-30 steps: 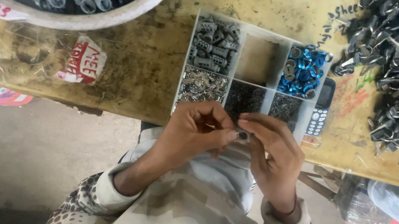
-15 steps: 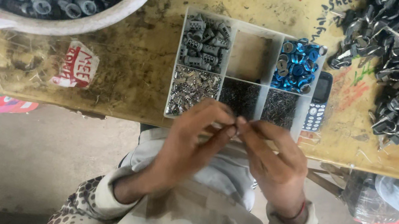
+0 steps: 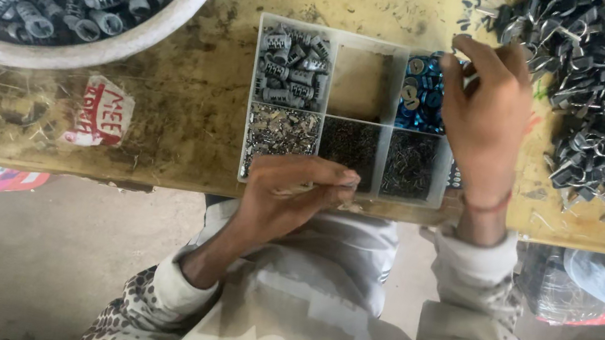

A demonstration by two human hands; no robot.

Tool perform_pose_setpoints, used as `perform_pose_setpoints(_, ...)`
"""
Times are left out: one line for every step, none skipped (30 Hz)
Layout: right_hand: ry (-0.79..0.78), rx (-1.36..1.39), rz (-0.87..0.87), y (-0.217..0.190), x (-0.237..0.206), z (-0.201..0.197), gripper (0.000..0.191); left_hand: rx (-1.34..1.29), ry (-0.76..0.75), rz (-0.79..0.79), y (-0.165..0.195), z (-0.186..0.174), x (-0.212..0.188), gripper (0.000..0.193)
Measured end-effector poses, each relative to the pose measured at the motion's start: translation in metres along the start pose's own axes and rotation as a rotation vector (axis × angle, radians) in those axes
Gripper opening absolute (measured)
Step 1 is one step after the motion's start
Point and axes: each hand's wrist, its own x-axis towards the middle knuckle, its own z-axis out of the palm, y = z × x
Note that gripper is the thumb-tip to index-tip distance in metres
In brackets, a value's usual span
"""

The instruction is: The person sits at a workbench assembling keychains. They pick small metal fob parts and blue caps from a compartment organizer box, press the parts together by hand, and place finished keychains onto a pile of completed keychains on the right side of the table.

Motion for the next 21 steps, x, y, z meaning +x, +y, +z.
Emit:
perform_pose_setpoints(-0.010,-0.007,-0.007,0.004,0.002,0.006,0.012,0.002,-0.016,-0.012,0.001,-0.001,0.001,0.016)
perform_pose_setpoints(-0.019,-0.013,-0.013,0.006,0.003,0.009,0.009,-0.013,-0.024,-0.045,0.003,-0.002,0.001,0.017)
perform_pose_setpoints(-0.026,-0.017,-0.021,0.008,0.002,0.009,0.009,-0.025,-0.030,-0.076,0.006,-0.003,0.000,0.017)
perform_pose_setpoints(-0.054,0.050,0.034,0.009,0.001,0.006,0.007,-0.036,-0.033,-0.102,0.009,-0.004,0.001,0.018)
perform_pose_setpoints(-0.090,0.120,0.087,0.009,-0.002,0.001,0.006,-0.032,-0.033,-0.094,0.011,-0.005,0.002,0.018)
perform_pose_setpoints(-0.133,0.192,0.140,0.008,-0.007,-0.005,0.005,-0.028,-0.031,-0.091,0.013,-0.005,0.003,0.019)
perform_pose_setpoints(-0.164,0.323,0.268,0.006,-0.011,-0.010,0.004,-0.026,-0.032,-0.087,0.014,-0.006,0.004,0.019)
perform_pose_setpoints(-0.196,0.452,0.401,0.003,-0.017,-0.015,0.005,-0.022,-0.027,-0.068,0.015,-0.006,0.004,0.018)
perform_pose_setpoints(-0.228,0.578,0.536,-0.002,-0.024,-0.021,0.007,-0.021,-0.027,-0.049,0.016,-0.006,0.005,0.016)
perform_pose_setpoints(-0.202,0.683,0.490,-0.008,-0.032,-0.026,0.012,-0.023,-0.030,-0.030,0.016,-0.005,0.005,0.015)
perform_pose_setpoints(-0.174,0.786,0.444,-0.015,-0.041,-0.032,0.017,0.001,-0.031,-0.033,0.016,-0.004,0.006,0.014)
perform_pose_setpoints(-0.144,0.887,0.398,-0.022,-0.050,-0.037,0.022,0.024,-0.033,-0.036,0.016,-0.003,0.005,0.014)
perform_pose_setpoints(-0.143,0.954,0.487,-0.029,-0.060,-0.041,0.029,0.049,-0.035,-0.038,0.017,-0.002,0.006,0.013)
perform_pose_setpoints(-0.140,1.023,0.576,-0.037,-0.070,-0.046,0.036,0.114,-0.052,0.008,0.018,-0.001,0.006,0.014)
perform_pose_setpoints(-0.138,1.093,0.665,-0.042,-0.077,-0.049,0.042,0.180,-0.067,0.054,0.019,0.000,0.007,0.015)
perform_pose_setpoints(-0.204,1.160,0.586,-0.047,-0.083,-0.051,0.040,0.248,-0.081,0.100,0.021,0.000,0.008,0.016)
perform_pose_setpoints(-0.270,1.227,0.502,-0.050,-0.087,-0.051,0.038,0.298,-0.101,0.148,0.024,0.001,0.009,0.017)
perform_pose_setpoints(-0.336,1.292,0.413,-0.052,-0.090,-0.050,0.035,0.350,-0.120,0.197,0.027,0.002,0.011,0.019)
perform_pose_setpoints(-0.345,1.248,0.414,-0.055,-0.092,-0.050,0.034,0.402,-0.137,0.246,0.031,0.000,0.012,0.021)
perform_pose_setpoints(-0.355,1.204,0.415,-0.057,-0.094,-0.048,0.033,0.420,-0.172,0.236,0.035,-0.002,0.013,0.021)
perform_pose_setpoints(-0.363,1.160,0.414,-0.058,-0.094,-0.047,0.032,0.437,-0.208,0.229,0.040,-0.007,0.013,0.021)
